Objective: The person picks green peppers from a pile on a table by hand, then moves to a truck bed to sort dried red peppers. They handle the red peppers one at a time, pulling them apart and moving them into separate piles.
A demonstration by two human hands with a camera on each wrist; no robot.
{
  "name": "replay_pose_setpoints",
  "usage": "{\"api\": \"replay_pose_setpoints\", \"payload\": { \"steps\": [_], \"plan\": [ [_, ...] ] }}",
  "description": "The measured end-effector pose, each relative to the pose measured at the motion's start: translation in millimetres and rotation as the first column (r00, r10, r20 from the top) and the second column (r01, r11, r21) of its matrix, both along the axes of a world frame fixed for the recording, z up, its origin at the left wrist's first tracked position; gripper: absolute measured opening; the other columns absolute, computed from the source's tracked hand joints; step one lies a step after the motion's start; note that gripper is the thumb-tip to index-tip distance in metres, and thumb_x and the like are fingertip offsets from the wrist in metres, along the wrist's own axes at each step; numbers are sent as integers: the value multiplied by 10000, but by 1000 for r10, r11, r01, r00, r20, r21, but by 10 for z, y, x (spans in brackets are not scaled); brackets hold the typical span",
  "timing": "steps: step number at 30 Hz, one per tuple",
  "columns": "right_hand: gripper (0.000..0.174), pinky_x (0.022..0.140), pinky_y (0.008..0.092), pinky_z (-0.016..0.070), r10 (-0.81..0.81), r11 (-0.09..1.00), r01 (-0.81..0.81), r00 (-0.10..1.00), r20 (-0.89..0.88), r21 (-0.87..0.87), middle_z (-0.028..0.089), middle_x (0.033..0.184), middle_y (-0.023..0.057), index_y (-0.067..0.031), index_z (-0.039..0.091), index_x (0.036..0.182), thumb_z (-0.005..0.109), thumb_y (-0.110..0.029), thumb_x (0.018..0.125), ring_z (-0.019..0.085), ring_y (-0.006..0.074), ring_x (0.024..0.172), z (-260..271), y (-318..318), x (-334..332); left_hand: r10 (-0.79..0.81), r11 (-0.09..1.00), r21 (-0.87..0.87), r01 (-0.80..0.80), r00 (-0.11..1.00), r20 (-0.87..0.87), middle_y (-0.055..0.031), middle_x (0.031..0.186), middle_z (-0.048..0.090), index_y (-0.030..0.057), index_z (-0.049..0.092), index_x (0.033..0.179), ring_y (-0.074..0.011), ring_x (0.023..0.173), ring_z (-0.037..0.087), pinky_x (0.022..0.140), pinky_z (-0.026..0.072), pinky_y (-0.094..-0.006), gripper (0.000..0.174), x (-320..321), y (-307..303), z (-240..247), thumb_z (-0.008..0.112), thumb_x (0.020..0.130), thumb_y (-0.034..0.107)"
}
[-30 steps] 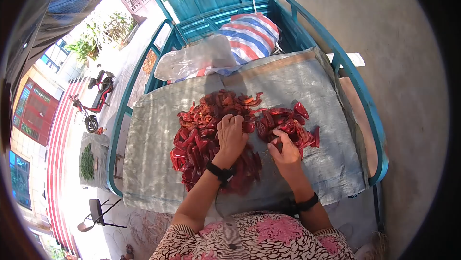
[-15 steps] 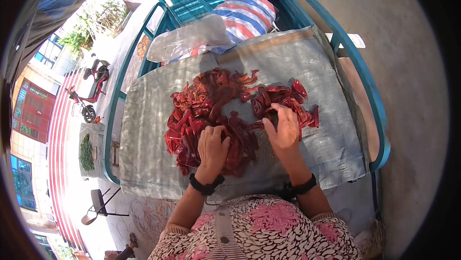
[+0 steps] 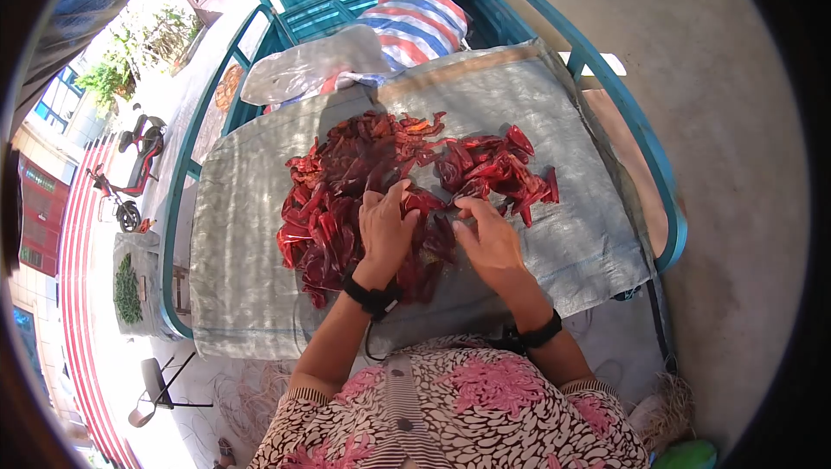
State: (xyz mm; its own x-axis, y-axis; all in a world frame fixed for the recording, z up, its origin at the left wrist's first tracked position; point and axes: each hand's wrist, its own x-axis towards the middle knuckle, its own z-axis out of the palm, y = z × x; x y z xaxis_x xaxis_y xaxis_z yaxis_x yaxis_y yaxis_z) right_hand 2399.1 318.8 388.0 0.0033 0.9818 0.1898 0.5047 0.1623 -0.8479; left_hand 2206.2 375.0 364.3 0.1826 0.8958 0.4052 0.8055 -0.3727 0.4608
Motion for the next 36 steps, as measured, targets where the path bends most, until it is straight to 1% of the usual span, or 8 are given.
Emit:
{"api": "replay_pose_setpoints", "payload": {
  "steps": [5,7,9,12,16,26,32,36],
  "plan": [
    [338,726,354,522,-16,1000,16,999,-45,11,653,995,104,-59,602,1246,687,-129,926,670,232,800,160,-31,-186,-318,936,42,348,791,524,-121,1106,699,77,543,1368,-254,977,658,834,514,-367,571,96,-198,106,692,826,-26],
    [283,716,356,519,-25,984,24,1000,3,178,662,960,117,-48,628,1184,690,-148,926,671,245,784,107,9,-236,-243,933,-38,358,703,669,-142,1161,679,68,528,1379,-256,975,671,809,532,-364,568,95,-261,189,669,840,-46],
    [216,714,365,520,-40,996,40,999,-6,77,671,918,133,-39,643,1110,672,-162,935,678,264,787,120,40,-194,-172,937,-60,345,602,780,-165,1192,645,52,532,1348,-272,974,672,813,538,-376,507,93,-258,247,639,865,-54],
    [160,717,383,519,-95,994,95,995,-2,54,679,868,147,-35,649,1034,637,-169,947,687,295,800,146,180,-92,-145,989,37,144,873,466,-167,1073,621,50,520,1297,-299,918,635,773,533,-372,479,-10,36,-49,626,850,-83],
    [138,717,395,517,-129,990,122,987,99,77,685,867,140,-62,652,1027,611,-166,946,692,316,817,203,239,-54,-152,984,121,133,974,166,-131,1028,674,60,635,1172,-325,940,628,831,517,-423,390,-27,335,-335,625,812,-87],
    [142,696,375,511,-77,992,88,990,115,-91,686,855,102,-96,662,1024,636,-201,932,681,284,769,-113,128,-119,-231,969,22,246,933,-275,-85,990,653,126,715,1098,-314,1006,583,825,479,-419,339,56,469,-401,652,781,21],
    [189,689,352,509,-128,988,128,992,13,-90,682,871,105,-85,654,1103,635,-206,959,663,226,733,-112,124,-115,-169,983,123,138,940,295,-116,937,612,39,650,957,-353,929,571,824,471,-462,263,-52,381,-114,734,720,-39],
    [278,659,305,508,-76,994,57,977,-201,-96,670,888,76,-47,612,1195,612,-254,1009,639,151,723,-110,183,-219,-8,950,-225,214,740,672,-83,892,659,24,595,999,-181,817,652,718,516,-335,192,-93,112,183,739,879,63]
  ]
}}
